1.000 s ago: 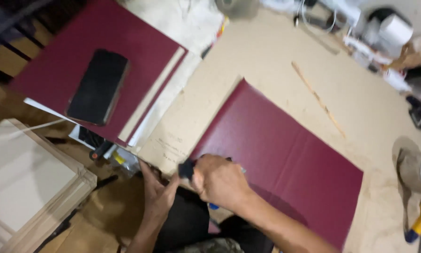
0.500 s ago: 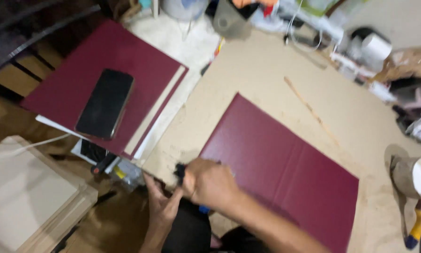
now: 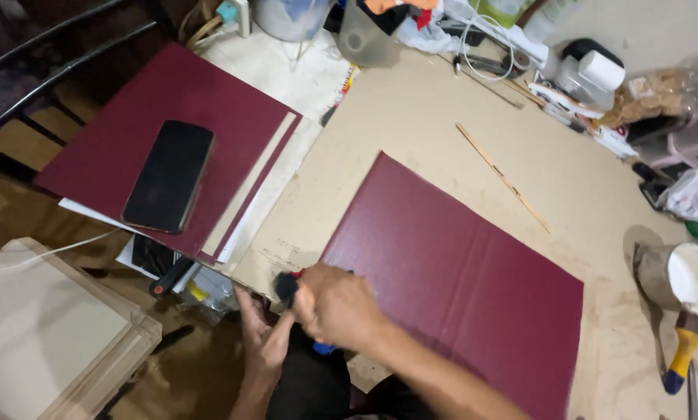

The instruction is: Assembling a book cover base by gluing cardboard panels and a spine onto a cover sheet and folding the edges.

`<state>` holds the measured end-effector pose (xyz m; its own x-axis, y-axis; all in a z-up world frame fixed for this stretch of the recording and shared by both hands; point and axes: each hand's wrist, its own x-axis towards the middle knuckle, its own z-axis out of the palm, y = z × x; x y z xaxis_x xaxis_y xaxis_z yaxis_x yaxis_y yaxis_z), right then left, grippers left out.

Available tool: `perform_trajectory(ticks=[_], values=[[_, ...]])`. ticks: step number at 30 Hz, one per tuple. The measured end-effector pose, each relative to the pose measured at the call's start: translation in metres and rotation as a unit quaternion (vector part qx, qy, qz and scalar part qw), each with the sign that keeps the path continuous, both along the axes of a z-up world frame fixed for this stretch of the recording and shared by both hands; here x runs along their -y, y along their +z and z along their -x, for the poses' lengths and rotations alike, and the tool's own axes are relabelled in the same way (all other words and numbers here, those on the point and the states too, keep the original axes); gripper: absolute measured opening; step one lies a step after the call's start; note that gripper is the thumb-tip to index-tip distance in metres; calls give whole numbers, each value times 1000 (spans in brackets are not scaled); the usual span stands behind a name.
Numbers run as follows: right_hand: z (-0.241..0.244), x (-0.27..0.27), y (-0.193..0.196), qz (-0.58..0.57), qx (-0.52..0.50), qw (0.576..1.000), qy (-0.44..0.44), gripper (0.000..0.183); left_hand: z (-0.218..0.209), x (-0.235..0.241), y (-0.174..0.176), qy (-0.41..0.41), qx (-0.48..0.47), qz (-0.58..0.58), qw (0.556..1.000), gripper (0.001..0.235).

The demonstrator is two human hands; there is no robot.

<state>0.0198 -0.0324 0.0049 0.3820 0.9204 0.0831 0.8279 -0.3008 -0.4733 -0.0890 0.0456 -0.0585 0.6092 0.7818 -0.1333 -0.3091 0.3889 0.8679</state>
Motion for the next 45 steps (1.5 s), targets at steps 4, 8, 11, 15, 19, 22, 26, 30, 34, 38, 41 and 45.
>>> perform_trajectory(ticks=[4, 8, 11, 15, 19, 22, 26, 30, 34, 38, 41, 45], values=[[-121, 8, -24, 144, 44, 980, -134, 17, 1, 3, 31, -2, -120, -4, 993, 105], [-197, -12, 21, 111, 104, 924, -350, 40, 0, 4, 5, 39, -174, -57, 982, 103], [-193, 16, 21, 143, 80, 913, -373, 42, 11, 2, 29, 10, -268, -112, 957, 85], [-186, 118, 49, 171, 10, 879, -446, 47, -4, 9, -8, 73, -132, -108, 983, 80], [-196, 267, 34, 225, 55, 808, -541, 48, -2, 9, -12, 63, -142, -122, 980, 85], [-197, 330, 25, 206, 65, 758, -616, 46, -4, 15, -1, 71, -114, -135, 982, 85], [-173, 351, 19, 183, 86, 804, -559, 42, -5, 9, -21, 67, -60, -191, 977, 70], [-81, 383, 5, 173, 116, 857, -471, 36, -6, 4, -43, 52, 73, -248, 965, 70], [18, 402, 7, 210, -18, 852, -479, 30, -6, 9, -38, 18, 109, -236, 965, 68], [36, 421, -15, 146, 135, 888, -416, 22, -3, 3, -46, 57, 41, -216, 974, 68], [30, 400, -21, 173, 140, 891, -395, 25, -2, 6, -38, 67, 17, -145, 987, 85], [32, 276, 2, 77, 169, 948, -258, 36, -6, 14, -30, 65, 1, -162, 985, 92]])
